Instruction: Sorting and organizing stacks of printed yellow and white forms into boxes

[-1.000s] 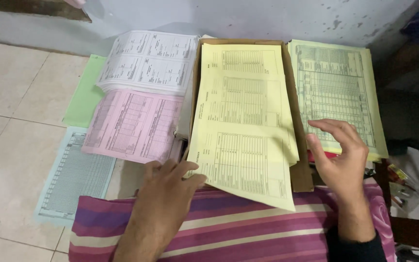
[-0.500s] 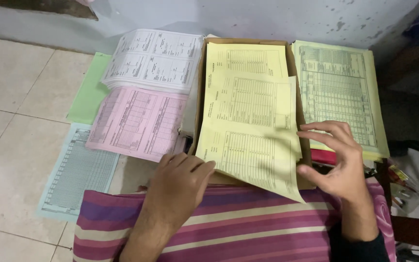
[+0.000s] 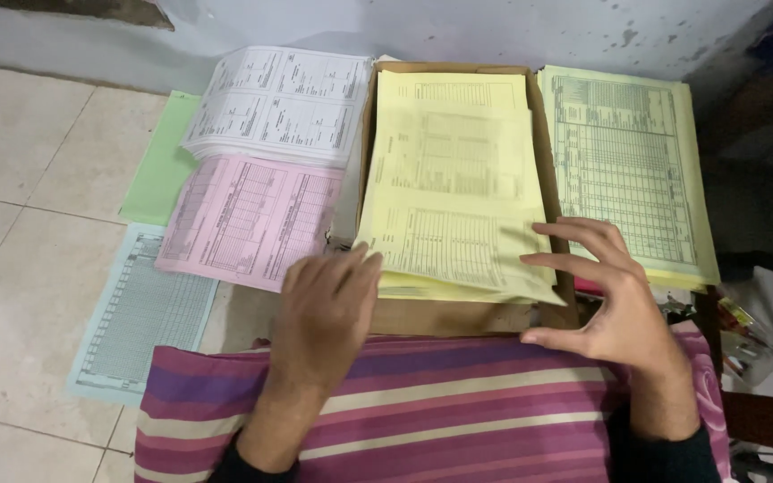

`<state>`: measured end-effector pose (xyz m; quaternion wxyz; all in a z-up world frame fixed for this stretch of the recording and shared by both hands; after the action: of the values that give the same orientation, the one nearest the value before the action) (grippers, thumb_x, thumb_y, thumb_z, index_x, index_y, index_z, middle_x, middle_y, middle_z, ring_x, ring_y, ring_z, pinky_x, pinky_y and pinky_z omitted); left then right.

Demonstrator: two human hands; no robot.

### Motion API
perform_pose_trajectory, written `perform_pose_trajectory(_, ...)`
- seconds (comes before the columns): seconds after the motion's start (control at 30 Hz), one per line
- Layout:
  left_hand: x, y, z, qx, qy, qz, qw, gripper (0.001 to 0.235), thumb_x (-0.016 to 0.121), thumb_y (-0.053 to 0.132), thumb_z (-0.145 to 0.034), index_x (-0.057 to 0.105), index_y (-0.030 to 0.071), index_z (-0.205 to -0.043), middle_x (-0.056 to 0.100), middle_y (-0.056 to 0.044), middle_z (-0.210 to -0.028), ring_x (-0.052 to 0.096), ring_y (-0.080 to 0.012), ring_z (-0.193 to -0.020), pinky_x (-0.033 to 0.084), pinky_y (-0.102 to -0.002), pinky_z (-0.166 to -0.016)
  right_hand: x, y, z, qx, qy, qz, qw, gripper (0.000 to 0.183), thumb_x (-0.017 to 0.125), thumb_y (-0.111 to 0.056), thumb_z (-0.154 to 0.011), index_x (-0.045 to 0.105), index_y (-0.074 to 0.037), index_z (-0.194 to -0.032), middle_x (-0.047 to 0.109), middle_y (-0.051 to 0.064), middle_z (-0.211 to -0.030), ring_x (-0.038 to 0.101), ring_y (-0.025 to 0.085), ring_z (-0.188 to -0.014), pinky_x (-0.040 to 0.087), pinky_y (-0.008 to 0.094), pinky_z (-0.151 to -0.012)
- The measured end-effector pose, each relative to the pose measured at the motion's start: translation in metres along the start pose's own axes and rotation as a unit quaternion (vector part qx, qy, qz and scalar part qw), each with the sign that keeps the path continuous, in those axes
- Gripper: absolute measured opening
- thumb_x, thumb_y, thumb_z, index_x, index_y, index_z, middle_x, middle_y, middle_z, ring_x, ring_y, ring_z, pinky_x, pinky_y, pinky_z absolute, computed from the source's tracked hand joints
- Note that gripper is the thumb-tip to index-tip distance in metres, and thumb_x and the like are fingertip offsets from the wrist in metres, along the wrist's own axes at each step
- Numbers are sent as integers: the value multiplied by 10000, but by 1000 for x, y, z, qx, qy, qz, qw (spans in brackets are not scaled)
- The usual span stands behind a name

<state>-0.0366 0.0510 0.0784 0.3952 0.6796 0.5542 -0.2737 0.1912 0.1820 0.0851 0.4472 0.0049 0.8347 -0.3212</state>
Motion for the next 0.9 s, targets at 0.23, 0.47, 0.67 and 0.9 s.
perform_pose_trajectory(0.23,-89,-57,-12,-101,167,145,970,201,784,181,-904,766,7,-1002,775,-177,-1057,771,-266,-964,640,-388,-846,2,-3,-1,5,17,-8,1000,605,748,-518,-747,726,-143,-1222,640,114,-1420,544,321,-1337,426,543,-1143)
perform_pose_trajectory(0.47,-77,-143,15,-356,171,285,873,259,749,-32,-853,735,70,-1091,774,-87,-1112,751,-171,-995,669,-278,-771,7,1,0,32,16,34,999,448,814,-274,-784,743,-105,-1192,669,123,-1384,601,322,-1307,307,693,-1253)
perform_pose_trajectory(0.67,-83,-161,22,-353,202,296,864,279,719,-41,-869,705,98,-1110,746,-70,-1189,764,-157,-976,598,-217,-622,7,5,0,32,17,76,996,410,818,-185,-826,756,-29,-1200,711,158,-1358,624,337,-1306,467,501,-1138)
perform_pose_trajectory(0.9,-75,-175,27,-334,203,302,869,186,684,-20,-888,770,84,-1016,783,-135,-1174,762,-125,-956,501,-164,-619,17,47,10,119,-58,224,965,659,761,-500,-767,721,-239,-1370,656,40,-1484,471,362,-1450,476,550,-1075)
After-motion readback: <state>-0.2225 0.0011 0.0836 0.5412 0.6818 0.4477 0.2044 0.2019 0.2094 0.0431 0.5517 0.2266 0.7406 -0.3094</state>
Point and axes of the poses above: each hand's wrist, its own z-axis away from the middle knuckle, its own x-axis out of the palm, y = z × x, the point moved 9 cm from there along -z, towards the middle knuckle
